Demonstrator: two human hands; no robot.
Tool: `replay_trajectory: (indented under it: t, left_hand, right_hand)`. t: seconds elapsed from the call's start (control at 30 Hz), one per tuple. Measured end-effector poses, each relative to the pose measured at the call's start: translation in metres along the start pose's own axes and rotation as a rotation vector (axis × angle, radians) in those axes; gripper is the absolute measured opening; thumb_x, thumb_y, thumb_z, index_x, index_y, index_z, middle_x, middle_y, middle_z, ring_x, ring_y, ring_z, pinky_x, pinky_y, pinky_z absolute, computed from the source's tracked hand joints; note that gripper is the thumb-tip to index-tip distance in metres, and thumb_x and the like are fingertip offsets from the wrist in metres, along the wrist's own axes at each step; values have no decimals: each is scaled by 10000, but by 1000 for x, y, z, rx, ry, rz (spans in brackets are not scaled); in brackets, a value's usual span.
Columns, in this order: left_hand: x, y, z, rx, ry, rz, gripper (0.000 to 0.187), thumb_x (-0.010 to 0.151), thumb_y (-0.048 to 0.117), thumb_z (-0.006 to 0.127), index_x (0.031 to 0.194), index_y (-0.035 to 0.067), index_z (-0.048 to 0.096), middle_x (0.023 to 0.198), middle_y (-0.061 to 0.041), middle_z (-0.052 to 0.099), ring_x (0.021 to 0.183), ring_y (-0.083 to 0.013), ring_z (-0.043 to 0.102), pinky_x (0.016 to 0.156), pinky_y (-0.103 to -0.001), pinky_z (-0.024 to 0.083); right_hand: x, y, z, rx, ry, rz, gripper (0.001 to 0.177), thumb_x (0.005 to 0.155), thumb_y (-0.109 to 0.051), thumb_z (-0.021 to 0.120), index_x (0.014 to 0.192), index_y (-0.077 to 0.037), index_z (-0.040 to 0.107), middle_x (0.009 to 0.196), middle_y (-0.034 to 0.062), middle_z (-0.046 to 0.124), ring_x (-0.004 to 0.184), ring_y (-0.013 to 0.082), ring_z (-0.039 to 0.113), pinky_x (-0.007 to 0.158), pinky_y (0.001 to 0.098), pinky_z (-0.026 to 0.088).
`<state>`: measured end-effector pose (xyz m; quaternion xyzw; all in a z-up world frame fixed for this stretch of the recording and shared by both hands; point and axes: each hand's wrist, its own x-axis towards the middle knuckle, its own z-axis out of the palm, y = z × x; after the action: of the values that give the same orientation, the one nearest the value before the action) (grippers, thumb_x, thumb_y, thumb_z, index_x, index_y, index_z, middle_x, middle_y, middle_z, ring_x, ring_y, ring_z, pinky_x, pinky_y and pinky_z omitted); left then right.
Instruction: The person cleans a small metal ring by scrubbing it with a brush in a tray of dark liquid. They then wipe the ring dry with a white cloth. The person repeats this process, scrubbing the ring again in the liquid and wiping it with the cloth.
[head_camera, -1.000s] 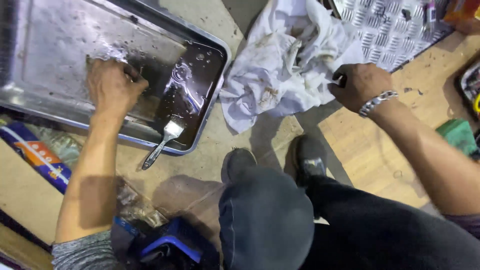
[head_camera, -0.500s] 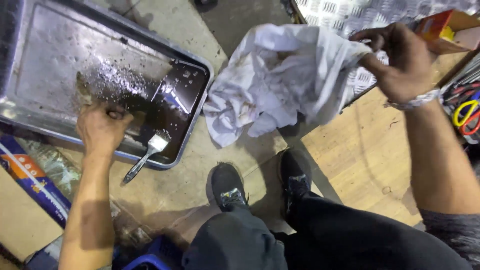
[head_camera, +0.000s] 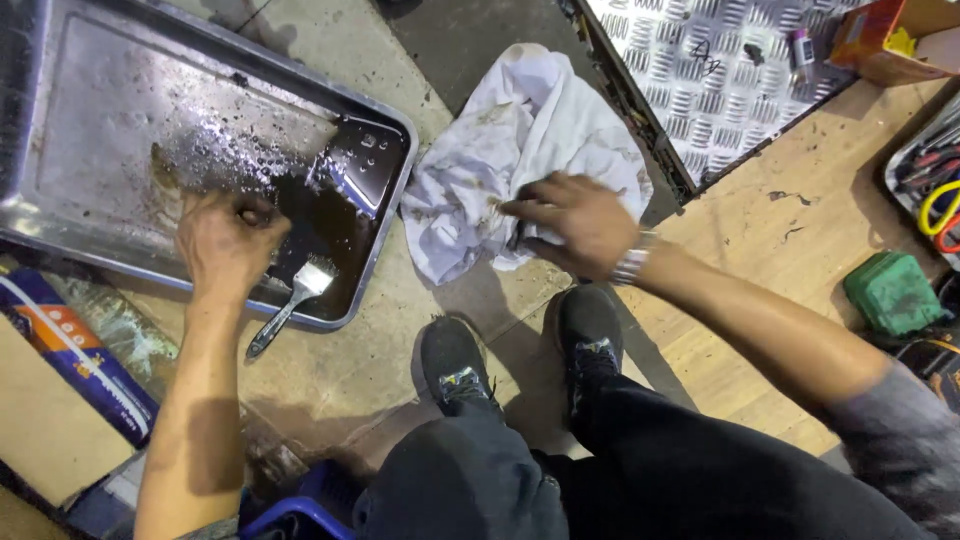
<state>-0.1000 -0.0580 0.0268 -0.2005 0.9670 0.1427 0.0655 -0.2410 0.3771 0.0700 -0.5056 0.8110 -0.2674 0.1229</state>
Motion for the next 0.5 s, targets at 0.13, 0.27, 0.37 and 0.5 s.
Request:
replay_trajectory:
  t: [0.13,0.27,0.37,0.5]
  left_hand:
    - [-10,2,12,-87,138,51,186,776,296,879,872,163,790,730,-41,600,877,-302,618,835,-419,533]
    - [-21,12,3,-121,182,62,162,748,287,859,827,171,780,705,-49,599,879,-310,626,835,-424,537]
    - [-33,9,1,-201,244,86,164,717,193,884,841,148,788,706,-43,599,862,-314,629,830,-405,536]
    - [-33,12,-2,-207,260,123,155,725,196,889,830,159,780,709,-56,594,861,-320,627,832,-411,538]
  right_hand:
    - [9,42,105,-329,-58,-44,274,815,-302,756,1056,-188,694,992,14,660,990,220,608,828,397,497]
    - [14,48,109,-522,-97,-28,192,867,-210,672,1055,-234,701,882,-23,735,946,167,684,852,363,499]
    - [8,65,75,-335,-96,78,111,908,-157,633,991,-178,703,817,30,706,843,237,699,791,394,547]
    - [-2,83,44,-168,-171,240,198,894,-140,702,1091,-123,721,901,94,715,904,293,713,814,407,553]
